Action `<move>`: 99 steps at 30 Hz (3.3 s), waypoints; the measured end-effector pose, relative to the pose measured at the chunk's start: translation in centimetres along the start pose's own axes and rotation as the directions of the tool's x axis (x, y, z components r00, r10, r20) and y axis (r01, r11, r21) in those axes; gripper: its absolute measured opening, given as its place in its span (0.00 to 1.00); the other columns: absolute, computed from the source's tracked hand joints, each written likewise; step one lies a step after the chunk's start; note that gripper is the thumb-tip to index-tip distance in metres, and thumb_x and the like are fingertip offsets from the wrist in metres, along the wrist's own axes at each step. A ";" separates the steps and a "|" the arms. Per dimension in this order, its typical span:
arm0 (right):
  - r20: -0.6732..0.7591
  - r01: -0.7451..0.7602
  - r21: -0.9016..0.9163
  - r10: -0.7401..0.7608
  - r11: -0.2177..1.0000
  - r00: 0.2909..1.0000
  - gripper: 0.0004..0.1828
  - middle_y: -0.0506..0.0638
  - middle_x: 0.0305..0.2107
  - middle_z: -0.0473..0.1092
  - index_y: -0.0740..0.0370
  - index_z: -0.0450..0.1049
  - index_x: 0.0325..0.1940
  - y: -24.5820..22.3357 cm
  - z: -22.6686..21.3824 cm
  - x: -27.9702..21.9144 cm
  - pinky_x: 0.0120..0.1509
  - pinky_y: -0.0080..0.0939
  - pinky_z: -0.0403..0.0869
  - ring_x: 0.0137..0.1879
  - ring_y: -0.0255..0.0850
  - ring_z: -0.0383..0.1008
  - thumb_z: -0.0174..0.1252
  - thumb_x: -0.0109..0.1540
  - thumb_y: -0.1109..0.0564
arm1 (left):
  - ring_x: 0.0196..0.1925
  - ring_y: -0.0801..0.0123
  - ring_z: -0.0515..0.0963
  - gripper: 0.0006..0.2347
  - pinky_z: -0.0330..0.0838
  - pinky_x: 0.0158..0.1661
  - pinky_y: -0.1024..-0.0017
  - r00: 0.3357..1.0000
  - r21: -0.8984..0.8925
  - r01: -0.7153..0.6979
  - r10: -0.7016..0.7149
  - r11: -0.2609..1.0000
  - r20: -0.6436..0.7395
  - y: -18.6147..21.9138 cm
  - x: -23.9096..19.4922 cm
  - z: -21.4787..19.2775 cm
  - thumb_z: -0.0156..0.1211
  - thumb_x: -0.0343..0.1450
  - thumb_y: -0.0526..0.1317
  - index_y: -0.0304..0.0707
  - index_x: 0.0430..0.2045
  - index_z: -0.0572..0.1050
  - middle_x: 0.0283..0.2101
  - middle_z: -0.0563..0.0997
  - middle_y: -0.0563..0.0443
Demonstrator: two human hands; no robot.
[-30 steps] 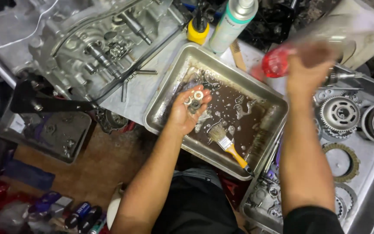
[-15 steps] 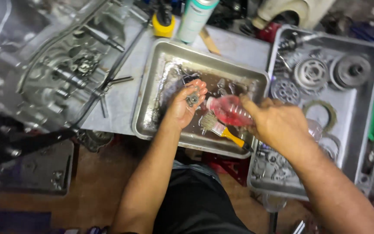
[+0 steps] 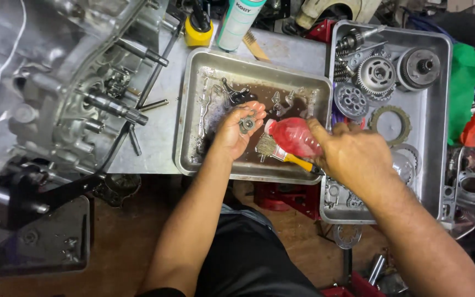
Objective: Cleaning motorcycle engine components in a solvent tray using a brush and liquid
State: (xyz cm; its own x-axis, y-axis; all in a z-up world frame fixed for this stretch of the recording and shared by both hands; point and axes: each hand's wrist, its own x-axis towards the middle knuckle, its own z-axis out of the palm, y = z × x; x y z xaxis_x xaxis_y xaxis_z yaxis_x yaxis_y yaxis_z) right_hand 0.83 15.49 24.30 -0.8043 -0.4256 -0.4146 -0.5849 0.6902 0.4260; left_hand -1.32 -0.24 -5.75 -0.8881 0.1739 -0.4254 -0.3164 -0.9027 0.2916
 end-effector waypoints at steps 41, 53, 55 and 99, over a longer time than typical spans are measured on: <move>0.106 -0.085 0.082 0.077 0.993 0.991 0.44 0.57 0.37 0.78 0.40 0.59 0.75 -0.7 -2.7 -0.8 0.44 0.56 0.82 0.45 0.54 0.83 0.64 0.56 0.37 | 0.15 0.80 0.68 0.05 0.58 0.12 0.88 0.994 0.223 -0.046 0.065 0.974 -0.082 1.4 -1.6 2.8 0.60 0.76 0.41 0.40 0.36 0.77 0.21 0.74 0.52; 0.117 -0.056 0.129 0.041 0.990 0.992 0.43 0.58 0.38 0.79 0.41 0.60 0.75 0.2 -1.9 -1.4 0.43 0.54 0.83 0.46 0.53 0.83 0.65 0.57 0.38 | 0.12 0.76 0.68 0.13 0.61 0.09 0.83 0.987 0.530 0.060 0.030 0.846 -0.160 1.0 -2.0 3.5 0.60 0.76 0.48 0.36 0.33 0.76 0.18 0.73 0.50; 0.121 -0.052 0.125 0.037 0.991 0.992 0.45 0.58 0.37 0.79 0.40 0.57 0.77 0.5 -1.5 -1.3 0.42 0.54 0.83 0.45 0.52 0.83 0.64 0.58 0.39 | 0.10 0.78 0.67 0.20 0.59 0.10 0.84 0.983 0.493 0.106 -0.015 0.863 -0.185 1.2 -2.0 3.5 0.51 0.77 0.57 0.39 0.28 0.72 0.15 0.70 0.55; 0.149 -0.058 0.129 0.039 0.990 0.988 0.46 0.57 0.41 0.79 0.39 0.58 0.76 2.6 -0.4 -0.9 0.43 0.57 0.82 0.42 0.53 0.84 0.64 0.56 0.36 | 0.12 0.75 0.70 0.14 0.59 0.11 0.84 0.989 0.664 0.042 0.063 0.747 -0.132 -0.2 -1.4 2.0 0.58 0.76 0.49 0.36 0.29 0.75 0.15 0.73 0.49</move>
State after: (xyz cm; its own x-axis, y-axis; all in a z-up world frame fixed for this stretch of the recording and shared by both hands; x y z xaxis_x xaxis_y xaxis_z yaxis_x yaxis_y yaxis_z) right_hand 0.01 17.41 26.06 -0.8019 -0.3067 -0.5127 -0.5184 0.7838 0.3420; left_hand -0.66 0.49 -3.50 -0.8543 0.0635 -0.5159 -0.4944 -0.4057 0.7688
